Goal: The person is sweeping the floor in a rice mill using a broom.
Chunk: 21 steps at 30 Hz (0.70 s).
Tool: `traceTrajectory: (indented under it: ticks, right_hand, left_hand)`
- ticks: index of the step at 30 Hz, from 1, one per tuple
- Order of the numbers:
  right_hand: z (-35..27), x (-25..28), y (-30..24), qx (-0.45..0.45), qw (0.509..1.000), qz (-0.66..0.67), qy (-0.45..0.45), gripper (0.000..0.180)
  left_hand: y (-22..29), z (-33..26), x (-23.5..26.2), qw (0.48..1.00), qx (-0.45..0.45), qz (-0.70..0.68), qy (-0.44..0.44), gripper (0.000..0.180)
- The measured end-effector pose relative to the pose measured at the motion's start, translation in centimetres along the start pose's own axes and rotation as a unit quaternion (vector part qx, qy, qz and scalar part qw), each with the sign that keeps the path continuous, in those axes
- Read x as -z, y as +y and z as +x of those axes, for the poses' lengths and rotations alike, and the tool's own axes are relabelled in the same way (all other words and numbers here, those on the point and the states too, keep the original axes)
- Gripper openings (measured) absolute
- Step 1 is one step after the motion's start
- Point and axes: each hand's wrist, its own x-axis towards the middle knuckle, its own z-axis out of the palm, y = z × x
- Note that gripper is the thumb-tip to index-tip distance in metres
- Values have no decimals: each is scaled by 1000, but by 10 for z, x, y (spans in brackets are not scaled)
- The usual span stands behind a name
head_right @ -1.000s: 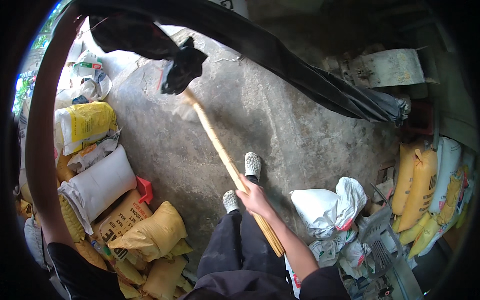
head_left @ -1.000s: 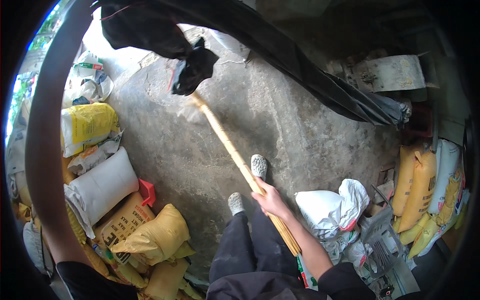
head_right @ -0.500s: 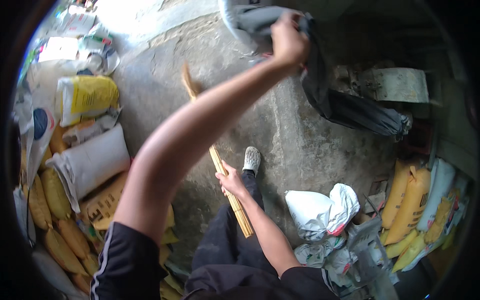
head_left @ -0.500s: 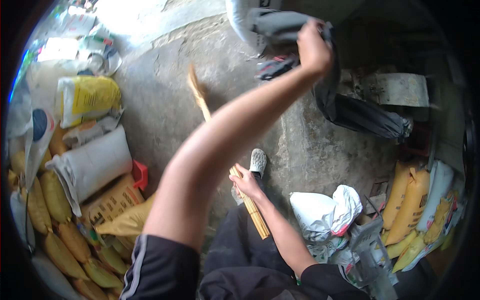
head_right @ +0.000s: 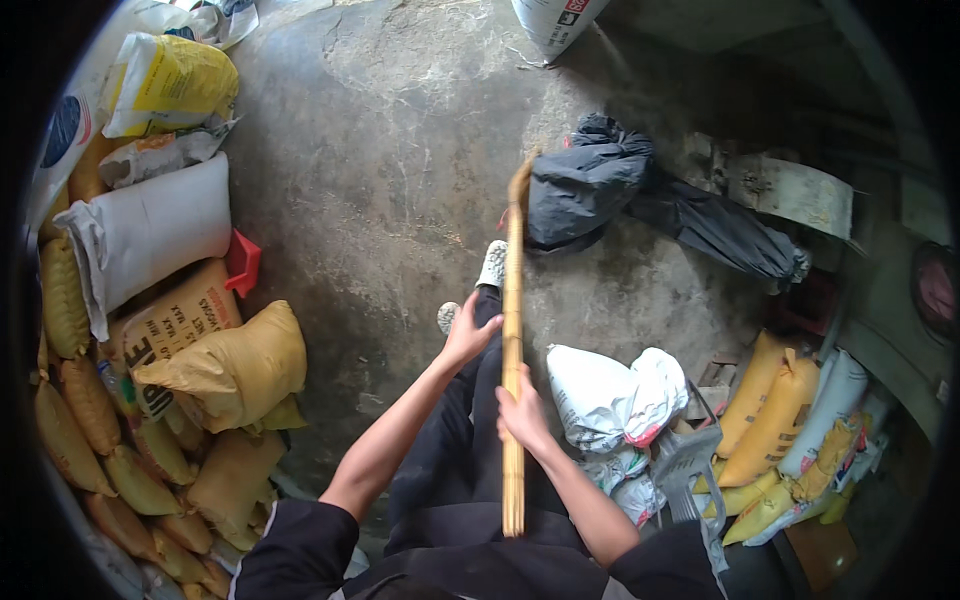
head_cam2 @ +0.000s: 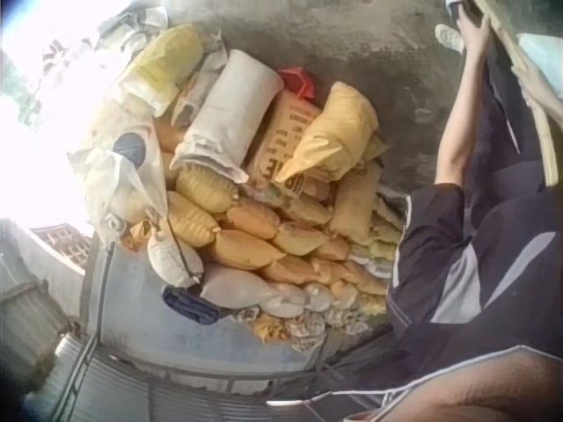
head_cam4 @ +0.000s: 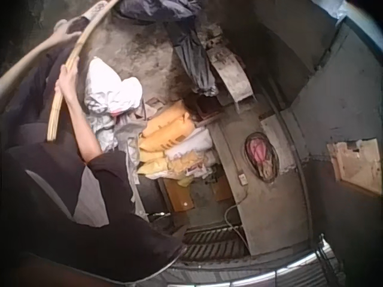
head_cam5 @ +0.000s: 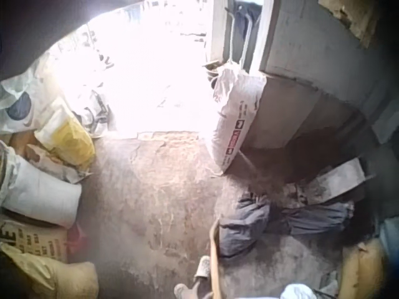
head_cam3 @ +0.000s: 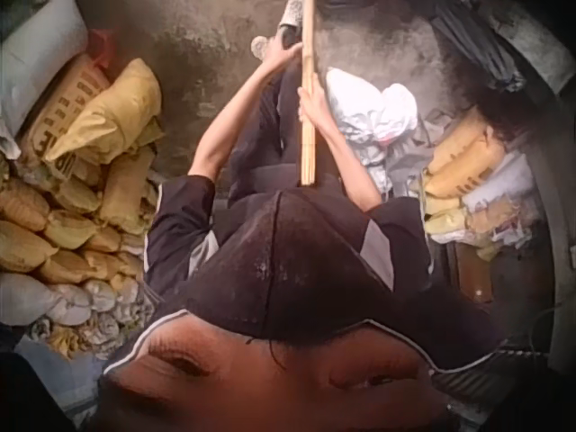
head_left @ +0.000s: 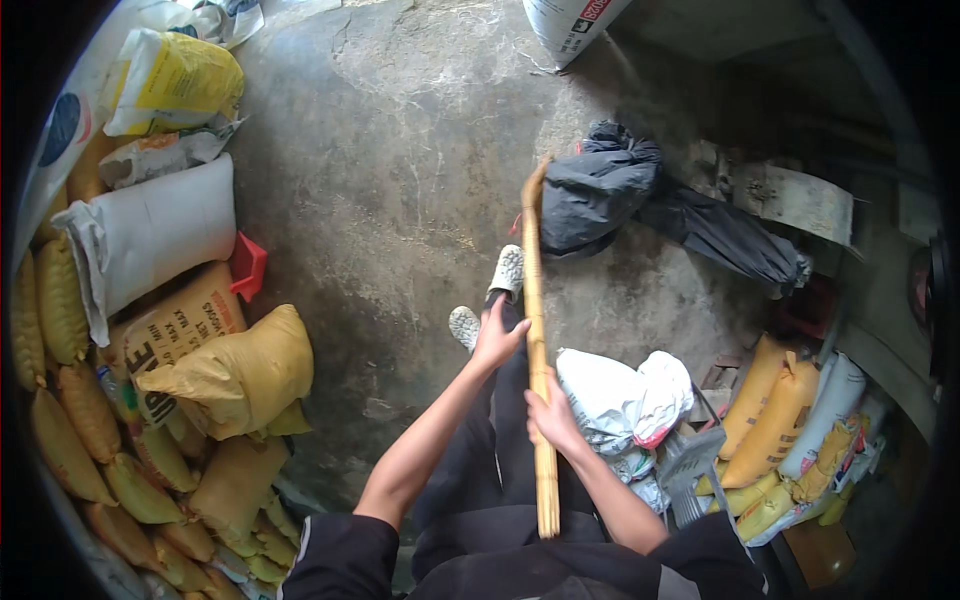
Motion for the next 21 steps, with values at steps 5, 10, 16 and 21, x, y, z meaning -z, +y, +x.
traceTrajectory:
  ticks: [5, 10, 16, 21]
  right_hand:
    - [79, -65, 18, 96, 988, 13, -124, 64]
    - [50, -84, -20, 107, 981, 34, -155, 57]
    - [-90, -91, 28, 82, 994, -67, -11, 63]
    - [-51, -93, 79, 10, 999, 41, 0, 54]
  left_hand:
    - [-43, -10, 25, 720, 207, -654, -105, 35]
    - [-5, -15, 87, 777, 122, -617, -21, 47]
    - [31, -136, 76, 722, 165, -658, -137, 65]
    - [-33, -140, 5, 709, 289, -628, -140, 55]
